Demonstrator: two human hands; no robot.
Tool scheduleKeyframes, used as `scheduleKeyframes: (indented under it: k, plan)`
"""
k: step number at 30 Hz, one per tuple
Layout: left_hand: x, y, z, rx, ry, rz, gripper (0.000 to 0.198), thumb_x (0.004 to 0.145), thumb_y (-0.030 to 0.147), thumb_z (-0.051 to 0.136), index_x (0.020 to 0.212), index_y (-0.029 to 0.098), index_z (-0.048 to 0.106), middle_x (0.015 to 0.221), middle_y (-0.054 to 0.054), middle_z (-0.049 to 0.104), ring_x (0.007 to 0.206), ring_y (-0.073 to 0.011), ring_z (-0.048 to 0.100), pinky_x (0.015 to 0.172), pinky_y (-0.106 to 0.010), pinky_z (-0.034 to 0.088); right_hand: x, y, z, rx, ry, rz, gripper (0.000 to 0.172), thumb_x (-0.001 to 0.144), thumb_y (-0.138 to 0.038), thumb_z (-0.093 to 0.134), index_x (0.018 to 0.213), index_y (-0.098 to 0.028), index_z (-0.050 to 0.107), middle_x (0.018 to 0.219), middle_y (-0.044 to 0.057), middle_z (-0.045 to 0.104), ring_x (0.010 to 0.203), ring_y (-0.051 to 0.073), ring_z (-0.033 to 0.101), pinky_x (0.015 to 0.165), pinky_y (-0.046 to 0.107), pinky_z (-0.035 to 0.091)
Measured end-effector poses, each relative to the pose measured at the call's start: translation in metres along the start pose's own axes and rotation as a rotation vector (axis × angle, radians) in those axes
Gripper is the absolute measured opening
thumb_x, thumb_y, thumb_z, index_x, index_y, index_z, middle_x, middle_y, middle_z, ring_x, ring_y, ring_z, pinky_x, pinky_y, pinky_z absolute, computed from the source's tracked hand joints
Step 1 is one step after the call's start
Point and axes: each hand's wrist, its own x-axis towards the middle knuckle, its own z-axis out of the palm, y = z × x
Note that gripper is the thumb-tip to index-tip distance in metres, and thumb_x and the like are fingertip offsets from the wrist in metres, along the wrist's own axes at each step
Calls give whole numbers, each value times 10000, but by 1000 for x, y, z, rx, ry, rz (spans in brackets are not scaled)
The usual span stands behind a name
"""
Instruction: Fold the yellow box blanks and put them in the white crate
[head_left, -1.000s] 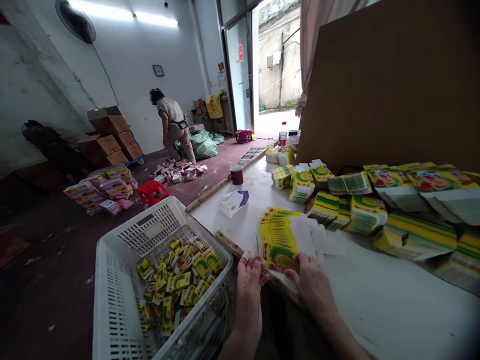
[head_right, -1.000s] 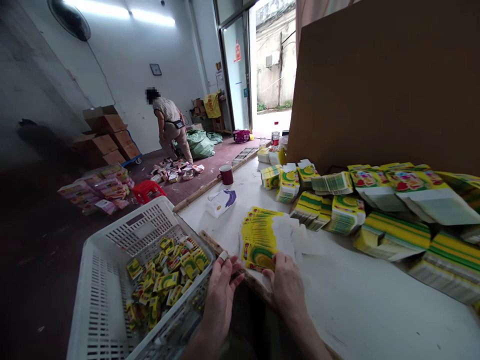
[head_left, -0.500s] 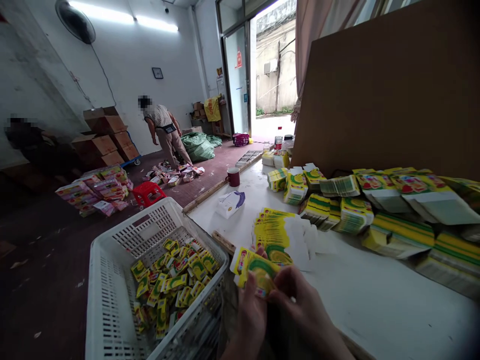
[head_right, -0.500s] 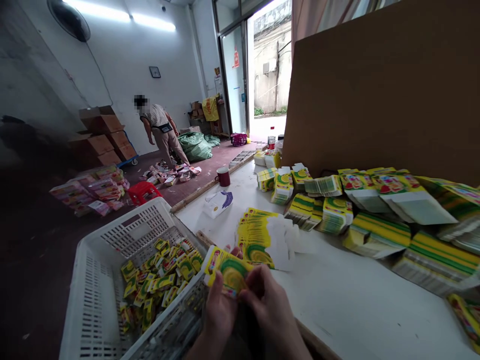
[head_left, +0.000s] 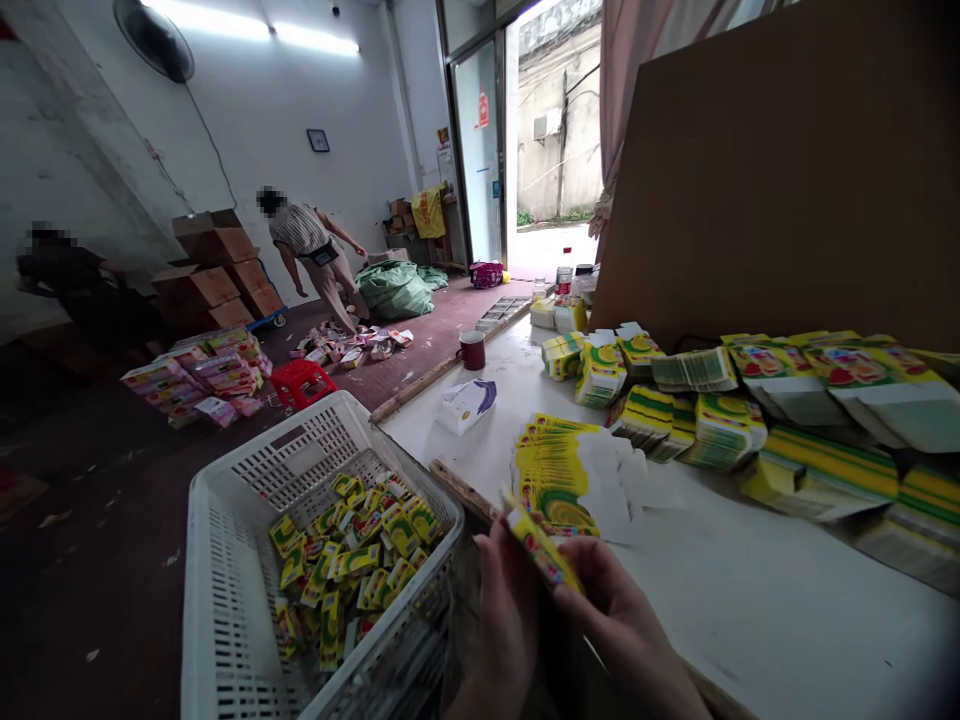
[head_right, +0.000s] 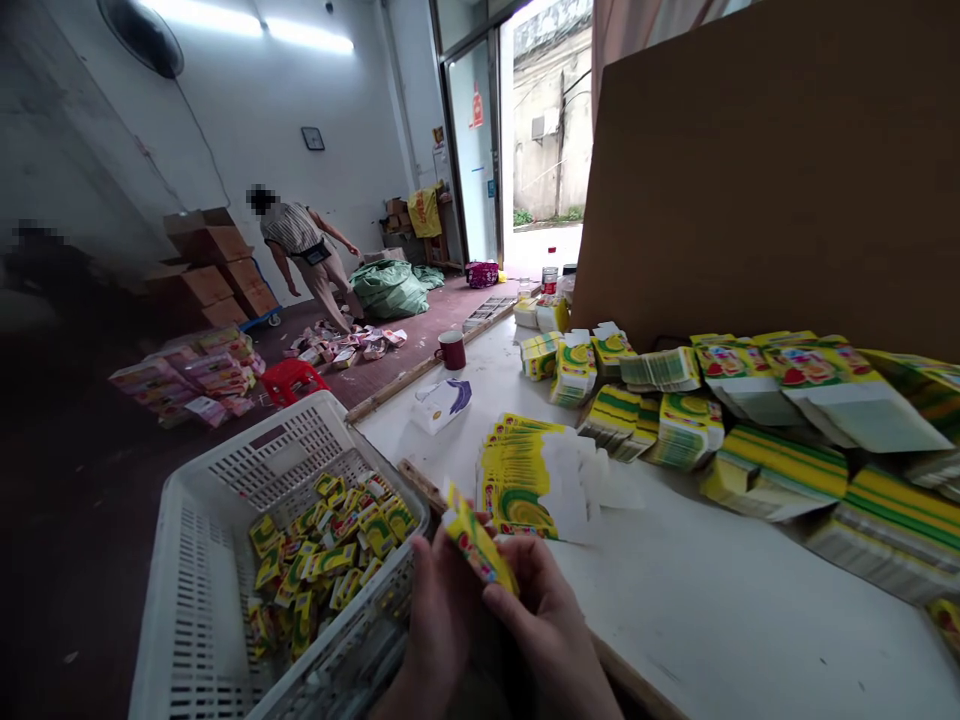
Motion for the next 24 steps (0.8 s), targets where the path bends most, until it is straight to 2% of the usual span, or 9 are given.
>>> scheduleKeyframes:
  k: [3, 5, 9, 12, 15, 17, 20, 22, 24]
  plan:
    - [3, -4, 3, -36, -49, -87, 423, 848, 513, 582, 960, 122, 701, 835, -84, 690, 817, -216, 647, 843, -341, 486, 1, -6, -7, 89, -38, 64, 440, 703, -500, 725, 1013, -232, 564, 869, 48, 665, 845, 236, 627, 774, 350, 488]
    - [6, -6, -2, 46, -14, -51, 314, 859, 427, 610, 875, 130, 709, 751, -50, 685, 719, -174, 636, 798, -305, 491, 0, -7, -7, 118, -20, 78, 421, 720, -504, 710, 1010, -226, 582, 888, 53, 674, 855, 235, 633, 773, 343, 494]
    - [7, -7, -14, 290, 104, 26, 301, 823, 436, 656, 788, 141, 707, 716, -27, 691, 672, -155, 619, 673, -240, 483, -1, 0, -5, 24, 78, 49, 321, 763, -503, 671, 845, -198, 615, 836, 53, 679, 780, 216, 627, 717, 308, 511]
    - [7, -6, -16, 300, 152, 16, 258, 805, 417, 682, 800, 161, 710, 767, -29, 713, 711, -166, 642, 694, -245, 495, 1, 6, -9, -116, 116, 31, 345, 780, -530, 637, 796, -186, 627, 779, 46, 678, 737, 214, 619, 678, 293, 519]
    - [8, -5, -14, 188, 116, 30, 197, 822, 355, 678, 955, 215, 713, 876, -23, 731, 794, -171, 661, 764, -265, 502, 0, 6, -17, -277, 15, 41, 344, 811, -516, 599, 834, -180, 668, 781, 38, 685, 740, 214, 621, 667, 277, 522]
    - [9, -5, -14, 156, 88, 46, 199, 811, 334, 690, 968, 215, 720, 859, -24, 737, 804, -186, 670, 780, -288, 509, -2, 2, -25, -390, -69, 34, 343, 834, -497, 568, 826, -176, 689, 749, 35, 684, 713, 209, 622, 633, 264, 519]
    - [10, 0, -15, 235, 21, 34, 208, 796, 338, 701, 906, 166, 740, 811, -51, 741, 820, -230, 678, 812, -338, 514, -7, -7, -41, -535, -90, -39, 336, 868, -463, 515, 874, -194, 717, 802, 48, 710, 735, 214, 648, 654, 269, 530]
    - [9, 9, -13, 338, -24, 83, 300, 817, 397, 667, 992, 161, 722, 938, -81, 738, 930, -254, 660, 878, -361, 493, -10, -14, -55, -696, -53, -147, 293, 880, -406, 507, 978, -241, 729, 872, 55, 718, 783, 216, 662, 681, 278, 536]
    - [7, 22, -10, 468, -95, 157, 469, 818, 489, 632, 1156, 164, 651, 1148, -122, 678, 1086, -281, 597, 963, -386, 447, -12, -19, -66, -926, 0, -312, 256, 863, -341, 542, 1043, -321, 724, 883, 49, 717, 806, 224, 660, 691, 302, 532]
